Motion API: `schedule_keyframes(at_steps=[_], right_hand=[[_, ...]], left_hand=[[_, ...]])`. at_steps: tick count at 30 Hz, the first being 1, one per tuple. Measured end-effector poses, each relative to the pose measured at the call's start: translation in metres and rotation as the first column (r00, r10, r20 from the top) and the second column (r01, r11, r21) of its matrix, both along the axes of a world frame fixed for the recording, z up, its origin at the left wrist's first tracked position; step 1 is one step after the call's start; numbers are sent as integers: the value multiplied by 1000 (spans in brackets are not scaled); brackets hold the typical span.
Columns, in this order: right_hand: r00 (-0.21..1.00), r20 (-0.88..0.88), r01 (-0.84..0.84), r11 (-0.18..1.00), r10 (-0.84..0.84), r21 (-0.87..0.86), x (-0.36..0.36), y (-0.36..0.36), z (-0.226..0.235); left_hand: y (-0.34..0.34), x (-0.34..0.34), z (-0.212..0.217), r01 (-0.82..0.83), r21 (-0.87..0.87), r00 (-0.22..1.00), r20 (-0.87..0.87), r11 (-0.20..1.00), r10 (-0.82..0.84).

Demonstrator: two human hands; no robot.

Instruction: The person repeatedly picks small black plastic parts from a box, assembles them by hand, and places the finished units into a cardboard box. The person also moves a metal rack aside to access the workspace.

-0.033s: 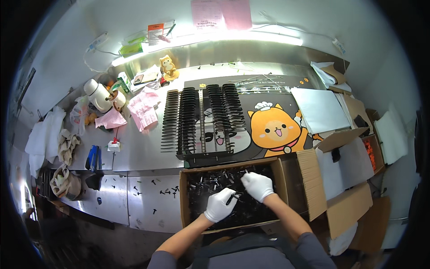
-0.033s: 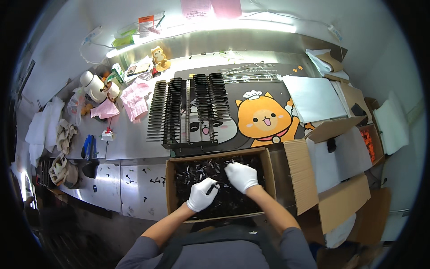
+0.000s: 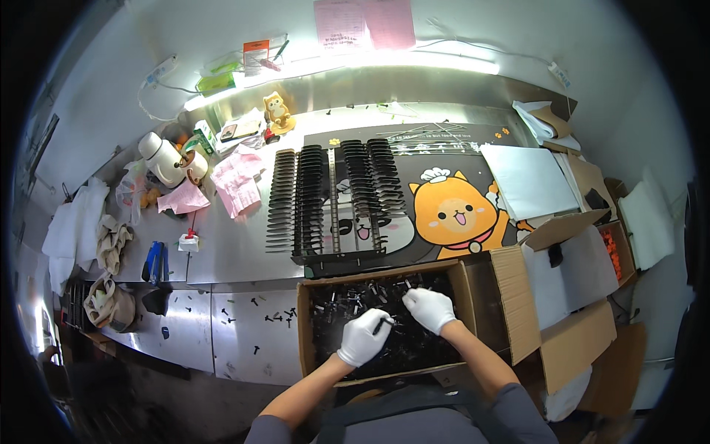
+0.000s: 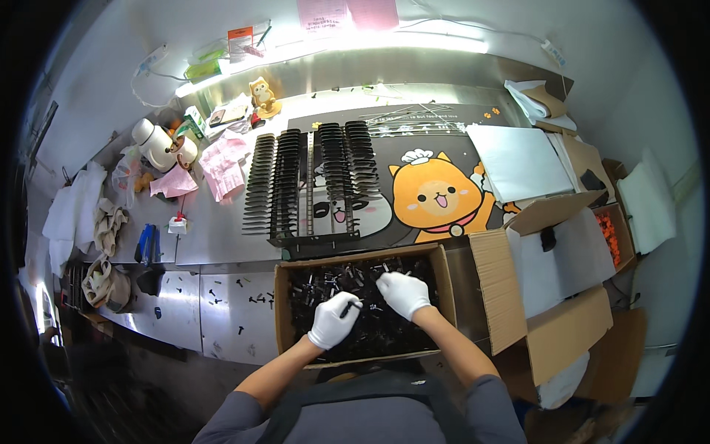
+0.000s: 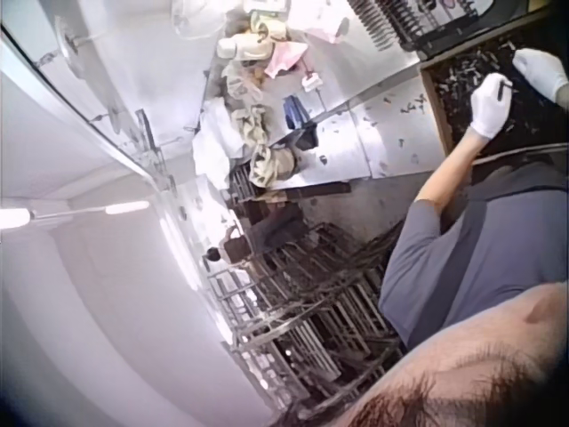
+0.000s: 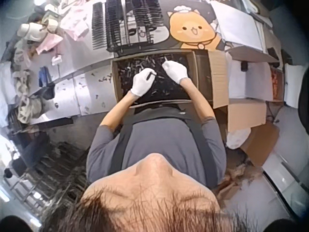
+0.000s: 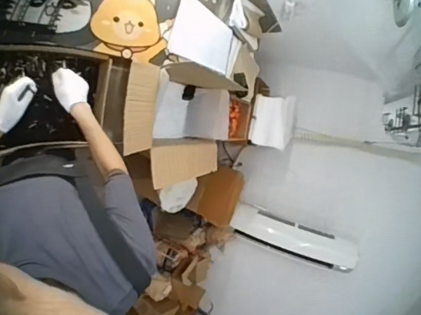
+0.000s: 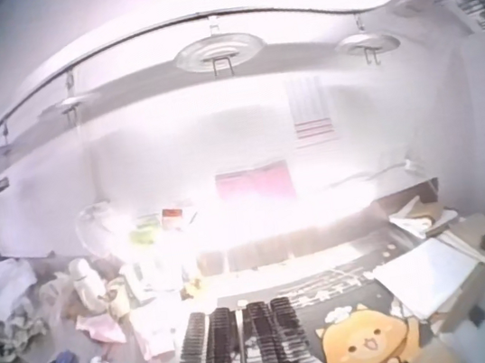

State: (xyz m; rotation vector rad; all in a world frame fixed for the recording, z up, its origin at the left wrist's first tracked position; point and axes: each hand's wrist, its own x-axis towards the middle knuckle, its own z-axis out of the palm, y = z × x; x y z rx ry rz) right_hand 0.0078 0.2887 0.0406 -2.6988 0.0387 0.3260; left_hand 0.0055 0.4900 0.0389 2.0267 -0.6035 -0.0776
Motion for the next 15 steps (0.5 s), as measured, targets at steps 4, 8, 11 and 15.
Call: schedule_keyframes(at_steps=[4,8,11,15], right_hand=[[990,-117,-36,955,74,294,1,7,46],[905,214,-422,839,368,343,-5,26,22],[794,37,-591,756,607,280,-16,37,28],[915,346,-347,844,209,408,57,-11,47]], left_hand=[[-3,16,-16,-75,87,962,-257,993,96],[-10,24,-10,103,421,955,-295,901,28],[0,33,-27,-4,154,887,-456,988,75],[3,101,65,13,-176,994,113,984,8]])
